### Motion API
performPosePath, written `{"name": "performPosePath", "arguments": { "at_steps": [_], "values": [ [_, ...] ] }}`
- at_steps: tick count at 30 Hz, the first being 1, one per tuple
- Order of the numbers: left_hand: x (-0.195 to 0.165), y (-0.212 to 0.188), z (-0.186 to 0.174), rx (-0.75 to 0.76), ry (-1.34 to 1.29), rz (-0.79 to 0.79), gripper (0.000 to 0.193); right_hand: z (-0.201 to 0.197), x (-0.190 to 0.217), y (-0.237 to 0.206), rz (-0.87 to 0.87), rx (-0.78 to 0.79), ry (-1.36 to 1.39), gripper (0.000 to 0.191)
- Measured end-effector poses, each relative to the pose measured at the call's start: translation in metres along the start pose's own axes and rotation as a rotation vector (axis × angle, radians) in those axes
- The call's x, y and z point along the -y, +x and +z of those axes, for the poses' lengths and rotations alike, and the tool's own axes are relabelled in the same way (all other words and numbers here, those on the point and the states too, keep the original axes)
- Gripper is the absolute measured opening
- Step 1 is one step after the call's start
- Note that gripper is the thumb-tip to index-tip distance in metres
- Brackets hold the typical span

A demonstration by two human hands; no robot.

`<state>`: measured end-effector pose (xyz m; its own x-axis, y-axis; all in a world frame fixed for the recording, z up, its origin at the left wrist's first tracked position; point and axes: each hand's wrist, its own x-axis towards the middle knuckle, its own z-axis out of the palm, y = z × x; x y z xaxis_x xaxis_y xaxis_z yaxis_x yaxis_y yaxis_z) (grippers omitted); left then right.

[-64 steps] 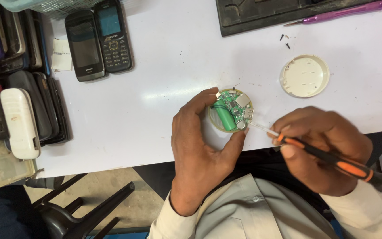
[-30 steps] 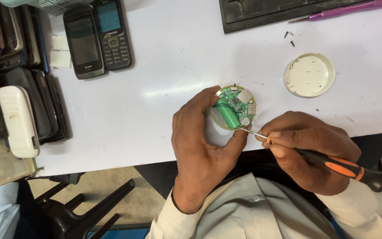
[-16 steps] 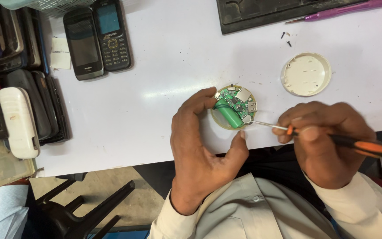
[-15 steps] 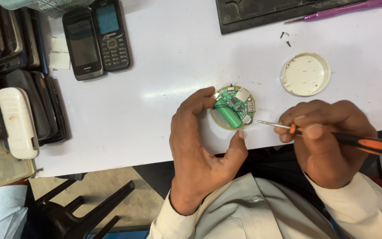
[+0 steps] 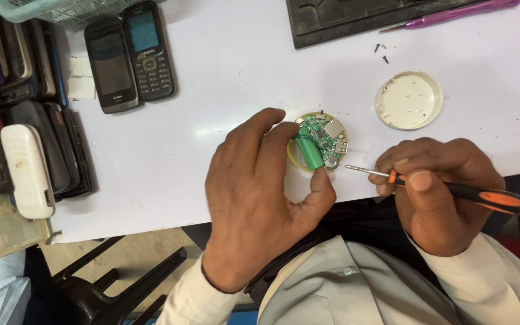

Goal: The person removes the top cover of a small circular electronic device, then uses a screwdriver and tweezers to detach and clean a green cylindrical battery. The battery is reinserted into the device, and the cover is placed back on top.

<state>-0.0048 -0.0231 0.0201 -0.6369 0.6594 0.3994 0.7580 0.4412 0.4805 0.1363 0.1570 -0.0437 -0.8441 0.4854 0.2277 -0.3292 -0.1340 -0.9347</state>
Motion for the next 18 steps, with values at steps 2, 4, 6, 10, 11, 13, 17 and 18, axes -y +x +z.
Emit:
{"name": "performPosePath", "arguments": {
  "at_steps": [2,4,6,10,11,13,17,18],
  "values": [
    [0.001,0.004,-0.003,0.007,0.025,0.052,0.046,-0.001,0.0,-0.001,0.002,0.013,-0.012,0.013],
    [0.004,0.009,-0.005,0.054,0.026,0.084,0.044,-0.002,0.0,-0.003,0.008,0.026,-0.023,0.014],
    [0.006,0.013,-0.008,0.092,0.033,0.113,0.044,-0.004,-0.001,-0.003,0.015,0.031,-0.014,0.015],
    [0.008,0.018,-0.016,0.126,0.066,0.166,0.045,-0.007,-0.003,-0.002,0.006,0.04,0.033,0.015],
    [0.007,0.019,-0.016,0.128,0.073,0.18,0.045,-0.007,-0.003,-0.001,0.002,0.042,0.036,0.015],
    [0.005,0.021,-0.018,0.138,0.069,0.184,0.043,-0.008,-0.003,-0.001,0.0,0.044,0.04,0.015],
    [0.002,0.025,-0.018,0.16,0.071,0.206,0.04,-0.007,-0.003,0.0,-0.001,0.041,0.044,0.015],
    [0.001,0.026,-0.018,0.168,0.08,0.213,0.041,-0.006,-0.003,0.001,-0.002,0.039,0.045,0.015]
  ]
}}
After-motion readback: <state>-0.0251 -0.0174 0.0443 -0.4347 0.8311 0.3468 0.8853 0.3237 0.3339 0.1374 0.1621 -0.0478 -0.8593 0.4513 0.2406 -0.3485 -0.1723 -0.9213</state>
